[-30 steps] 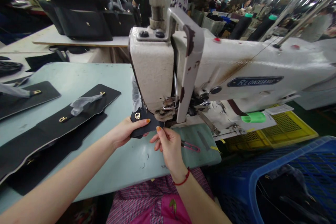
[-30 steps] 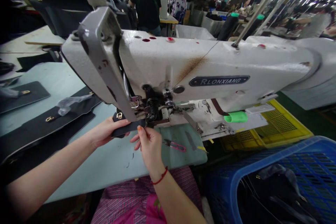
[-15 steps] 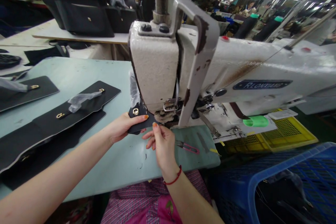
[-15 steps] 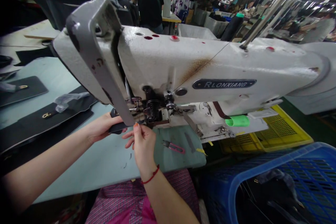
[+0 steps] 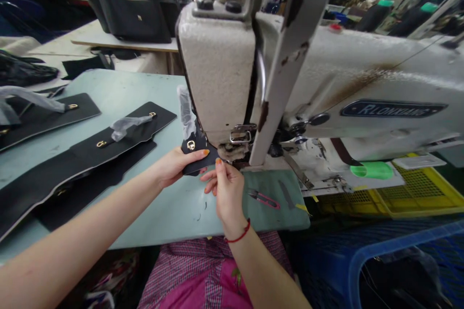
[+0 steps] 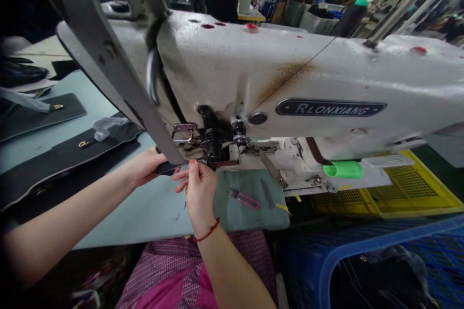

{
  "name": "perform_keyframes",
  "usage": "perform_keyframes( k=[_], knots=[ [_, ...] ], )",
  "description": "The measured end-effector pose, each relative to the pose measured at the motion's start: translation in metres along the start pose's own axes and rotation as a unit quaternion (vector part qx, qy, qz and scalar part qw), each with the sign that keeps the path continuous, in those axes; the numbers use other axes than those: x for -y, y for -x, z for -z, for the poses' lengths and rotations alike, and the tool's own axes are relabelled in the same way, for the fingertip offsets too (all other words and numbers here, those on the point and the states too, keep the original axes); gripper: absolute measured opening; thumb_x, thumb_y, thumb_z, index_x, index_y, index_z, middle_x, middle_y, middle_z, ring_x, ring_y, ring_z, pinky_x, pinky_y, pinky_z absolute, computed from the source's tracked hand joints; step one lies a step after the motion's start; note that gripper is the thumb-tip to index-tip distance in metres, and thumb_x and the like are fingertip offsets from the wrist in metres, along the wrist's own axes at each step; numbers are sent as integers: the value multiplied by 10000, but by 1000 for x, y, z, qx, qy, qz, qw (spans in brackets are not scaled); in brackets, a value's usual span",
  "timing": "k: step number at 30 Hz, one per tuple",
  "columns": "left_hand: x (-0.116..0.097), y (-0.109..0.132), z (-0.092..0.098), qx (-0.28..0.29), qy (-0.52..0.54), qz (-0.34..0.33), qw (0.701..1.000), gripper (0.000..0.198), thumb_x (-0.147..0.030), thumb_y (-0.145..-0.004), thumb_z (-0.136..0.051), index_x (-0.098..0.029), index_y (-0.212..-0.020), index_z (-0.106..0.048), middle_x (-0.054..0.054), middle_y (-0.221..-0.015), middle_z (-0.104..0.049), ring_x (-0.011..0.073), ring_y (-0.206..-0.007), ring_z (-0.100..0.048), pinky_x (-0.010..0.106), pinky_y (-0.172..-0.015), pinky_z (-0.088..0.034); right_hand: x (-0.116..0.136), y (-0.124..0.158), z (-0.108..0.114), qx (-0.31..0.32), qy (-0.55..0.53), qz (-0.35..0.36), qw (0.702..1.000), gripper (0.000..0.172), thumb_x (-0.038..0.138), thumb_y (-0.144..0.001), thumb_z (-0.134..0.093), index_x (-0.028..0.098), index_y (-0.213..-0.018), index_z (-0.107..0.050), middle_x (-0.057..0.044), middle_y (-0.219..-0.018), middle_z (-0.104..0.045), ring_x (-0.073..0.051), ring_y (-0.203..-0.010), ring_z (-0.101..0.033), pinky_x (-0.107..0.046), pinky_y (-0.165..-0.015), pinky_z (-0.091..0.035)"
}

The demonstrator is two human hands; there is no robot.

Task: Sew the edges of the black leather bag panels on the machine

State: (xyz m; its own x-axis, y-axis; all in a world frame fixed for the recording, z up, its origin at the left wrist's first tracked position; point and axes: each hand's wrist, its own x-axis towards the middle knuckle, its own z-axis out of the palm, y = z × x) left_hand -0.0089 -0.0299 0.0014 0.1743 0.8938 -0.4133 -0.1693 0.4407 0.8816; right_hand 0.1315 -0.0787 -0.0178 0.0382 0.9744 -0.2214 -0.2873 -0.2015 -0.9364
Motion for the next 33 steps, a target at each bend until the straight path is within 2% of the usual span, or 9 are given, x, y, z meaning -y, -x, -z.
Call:
perform_keyframes(
  k=[6,12,17,21,24,27,29,31,33],
  knots=[
    [11,15,-13,-77,35,-14,996,280,-337,-619,-850,-143,-761,-708,45,-687,-711,147,-540,-605,247,-527,-506,1,-1,3,9,-4,-21,1000,495,521,-901,-489,161,-568,-559,-27,-549,-653,-65,-358,-468,-184,-368,-258],
    [28,36,-42,-172,91,-55,979,284,-357,-640,-830,-149,-766,-684,29,-751,-725,156,-616,-631,262,-617,-536,7,0,12,32,-27,-33,999,462,508,-871,-541,162,-565,-552,-1,-461,-591,-64,-333,-445,-174,-363,-299],
    [51,50,-75,-242,167,-86,952,351,-361,-692,-795,-172,-963,-677,32,-1026,-735,197,-928,-677,272,-844,-537,18,-1,29,61,34,-31,997,485,506,-856,-555,170,-511,-509,11,-427,-555,-57,-315,-407,-174,-354,-274],
    [67,58,-110,-267,241,-99,928,406,-337,-753,-751,-235,-1126,-628,28,-1252,-664,213,-1176,-601,282,-1003,-480,29,-8,46,97,99,-18,990,521,480,-873,-549,170,-460,-487,30,-388,-484,-44,-311,-349,-175,-359,-253],
    [75,57,-132,-275,228,-106,928,429,-367,-808,-690,-244,-1206,-586,52,-1340,-610,233,-1271,-535,317,-1068,-437,41,-14,58,125,162,4,979,528,451,-887,-545,171,-445,-470,37,-381,-449,-45,-325,-343,-172,-374,-261],
    [87,58,-137,-250,180,-88,947,430,-439,-830,-643,-207,-1191,-604,93,-1314,-624,270,-1298,-506,366,-1095,-405,50,-12,70,147,227,32,962,510,431,-895,-545,171,-461,-481,32,-402,-468,-57,-353,-381,-169,-392,-286],
    [96,69,-129,-202,146,-50,967,458,-527,-823,-621,-192,-1134,-645,122,-1250,-658,299,-1266,-528,395,-1062,-430,49,-4,82,133,257,44,956,441,432,-910,-531,170,-557,-568,28,-440,-508,-73,-369,-416,-175,-396,-306],
    [100,92,-114,-117,87,5,989,477,-593,-795,-623,-208,-1066,-693,135,-1147,-698,309,-1152,-602,403,-966,-492,41,8,102,77,290,62,952,332,421,-925,-514,170,-774,-672,10,-524,-579,-106,-423,-496,-194,-425,-368],
    [88,120,-94,21,1,64,998,435,-611,-769,-646,-240,-975,-743,129,-986,-732,286,-931,-678,381,-802,-545,26,22,126,3,356,114,927,271,373,-919,-531,169,-997,-692,-47,-718,-678,-166,-614,-623,-248,-564,-486]
  ],
)
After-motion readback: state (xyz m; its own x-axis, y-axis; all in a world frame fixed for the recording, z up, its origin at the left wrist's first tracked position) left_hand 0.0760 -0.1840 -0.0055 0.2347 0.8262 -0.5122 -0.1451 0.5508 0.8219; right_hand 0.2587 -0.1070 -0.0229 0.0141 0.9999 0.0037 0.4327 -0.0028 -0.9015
